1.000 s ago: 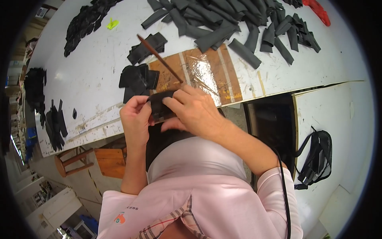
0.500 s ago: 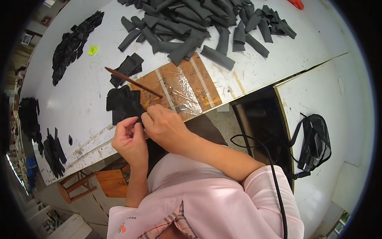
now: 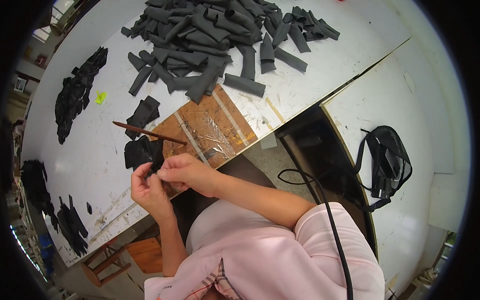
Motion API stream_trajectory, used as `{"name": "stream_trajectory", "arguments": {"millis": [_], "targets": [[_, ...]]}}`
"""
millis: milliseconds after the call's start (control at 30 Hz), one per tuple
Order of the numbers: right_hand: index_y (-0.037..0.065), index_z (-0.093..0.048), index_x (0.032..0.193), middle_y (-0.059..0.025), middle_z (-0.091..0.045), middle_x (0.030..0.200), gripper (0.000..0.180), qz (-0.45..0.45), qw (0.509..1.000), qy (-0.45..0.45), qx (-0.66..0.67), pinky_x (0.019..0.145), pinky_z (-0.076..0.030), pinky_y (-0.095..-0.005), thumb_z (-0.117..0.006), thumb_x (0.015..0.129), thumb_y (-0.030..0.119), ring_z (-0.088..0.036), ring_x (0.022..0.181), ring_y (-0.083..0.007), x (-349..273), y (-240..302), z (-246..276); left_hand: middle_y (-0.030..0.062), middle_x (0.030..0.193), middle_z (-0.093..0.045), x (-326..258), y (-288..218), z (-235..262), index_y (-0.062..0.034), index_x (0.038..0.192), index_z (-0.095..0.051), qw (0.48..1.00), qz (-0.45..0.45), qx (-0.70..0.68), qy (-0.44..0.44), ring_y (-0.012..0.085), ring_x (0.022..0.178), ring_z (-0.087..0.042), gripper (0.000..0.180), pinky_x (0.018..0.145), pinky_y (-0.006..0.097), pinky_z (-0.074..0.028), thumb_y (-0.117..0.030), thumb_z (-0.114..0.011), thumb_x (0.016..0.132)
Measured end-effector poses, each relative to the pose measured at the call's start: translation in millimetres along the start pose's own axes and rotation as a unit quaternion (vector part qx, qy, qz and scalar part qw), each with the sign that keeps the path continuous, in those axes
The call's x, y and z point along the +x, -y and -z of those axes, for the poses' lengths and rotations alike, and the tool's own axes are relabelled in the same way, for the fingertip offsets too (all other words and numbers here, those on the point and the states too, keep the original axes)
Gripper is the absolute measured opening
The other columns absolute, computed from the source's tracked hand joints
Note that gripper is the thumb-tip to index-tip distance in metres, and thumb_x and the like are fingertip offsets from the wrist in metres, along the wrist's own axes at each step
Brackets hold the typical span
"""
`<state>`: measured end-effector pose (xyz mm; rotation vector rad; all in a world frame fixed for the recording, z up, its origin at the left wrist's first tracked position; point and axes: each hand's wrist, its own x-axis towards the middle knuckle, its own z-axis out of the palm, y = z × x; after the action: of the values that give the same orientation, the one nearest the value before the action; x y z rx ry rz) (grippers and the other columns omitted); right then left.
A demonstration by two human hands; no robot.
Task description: Assembling or inspecting black foam components by inserting a thin rod and checking the pieces on a workbench.
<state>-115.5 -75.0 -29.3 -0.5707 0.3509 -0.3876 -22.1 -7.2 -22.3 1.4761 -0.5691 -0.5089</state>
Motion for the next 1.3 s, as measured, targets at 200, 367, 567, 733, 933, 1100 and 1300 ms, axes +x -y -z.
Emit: {"name": "stream_trajectory", "arguments": {"millis": [200,367,567,733,933,1100,1300], "targets": [[0.008,-0.051,0.069,0.0042,-0.046,0.059,0.016,0.038,0.994,-0.019,-0.097,0.048,-0.033,-0.0169,-0.058,0.081,0.017,-0.041,0.052,-0.0042,2.5,12.3,7.9,0.0102,0.08,-0.054,5.3,-15.9,27.2,0.006,0.1,-0.044,0.921,0.156,-0.26,0.243,0.0048,0.057,-0.046,0.032,0.049,0.014,-0.033,0.01,-0.047,0.069],[0.005,-0.052,0.072,0.0007,-0.05,0.078,0.013,0.191,0.967,0.101,-0.134,0.059,-0.039,-0.0184,-0.058,0.08,0.013,-0.046,0.064,-0.006,-3.8,16.9,1.8,0.0151,0.088,-0.055,-7.0,-45.6,12.0,0.0076,0.109,-0.04,0.844,0.192,-0.37,0.337,0.0035,0.046,-0.043,0.044,0.034,0.013,-0.026,0.008,-0.049,0.066],[0.001,-0.05,0.075,-0.0042,-0.051,0.085,0.004,0.224,0.937,0.007,-0.267,0.069,-0.038,-0.0225,-0.052,0.078,0.002,-0.047,0.078,-0.0107,-4.9,48.3,-7.1,0.0036,0.078,-0.057,-13.7,-38.4,-13.6,0.0025,0.104,-0.052,0.995,-0.06,0.042,0.064,0.0018,0.056,-0.044,0.025,0.045,0.013,-0.031,0.001,-0.054,0.079],[0.0,-0.05,0.076,-0.0067,-0.051,0.081,0.005,0.3,0.848,0.009,-0.437,0.06,-0.041,-0.0215,-0.054,0.076,0.001,-0.05,0.07,-0.0119,-7.1,69.4,-26.5,0.0057,0.078,-0.057,8.4,-38.7,-17.9,0.0028,0.096,-0.053,0.96,-0.259,0.097,0.043,0.002,0.052,-0.043,0.015,0.045,0.014,-0.033,0.0,-0.052,0.081],[0.001,-0.053,0.072,-0.0001,-0.049,0.065,0.014,0.218,0.907,-0.006,-0.362,0.046,-0.034,-0.0187,-0.055,0.081,0.012,-0.042,0.051,-0.0048,2.0,105.6,-51.7,0.0132,0.082,-0.056,29.8,-92.6,-15.8,0.0047,0.104,-0.043,0.889,0.099,-0.4,0.201,0.0023,0.036,-0.032,0.025,0.03,0.016,-0.024,0.005,-0.047,0.079],[0.006,-0.052,0.073,0.004,-0.045,0.063,0.016,0.156,0.925,0.058,-0.343,0.048,-0.032,-0.0159,-0.057,0.081,0.019,-0.039,0.054,-0.0031,18.8,131.8,-59.0,0.0153,0.089,-0.054,59.4,-100.8,-15.1,0.0062,0.118,-0.033,0.626,0.209,-0.629,0.411,0.0024,0.031,-0.028,0.04,0.027,0.016,-0.022,0.0,-0.043,0.08],[0.006,-0.055,0.071,0.0026,-0.047,0.058,0.024,0.018,0.989,0.035,-0.144,0.047,-0.034,-0.0163,-0.057,0.082,0.027,-0.042,0.05,-0.0045,47.7,90.9,2.4,0.0085,0.075,-0.056,66.2,-23.4,-14.2,0.0039,0.114,-0.044,0.678,0.361,-0.607,0.206,0.0034,0.032,-0.025,0.032,0.031,0.017,-0.021,-0.01,-0.039,0.086]]}}
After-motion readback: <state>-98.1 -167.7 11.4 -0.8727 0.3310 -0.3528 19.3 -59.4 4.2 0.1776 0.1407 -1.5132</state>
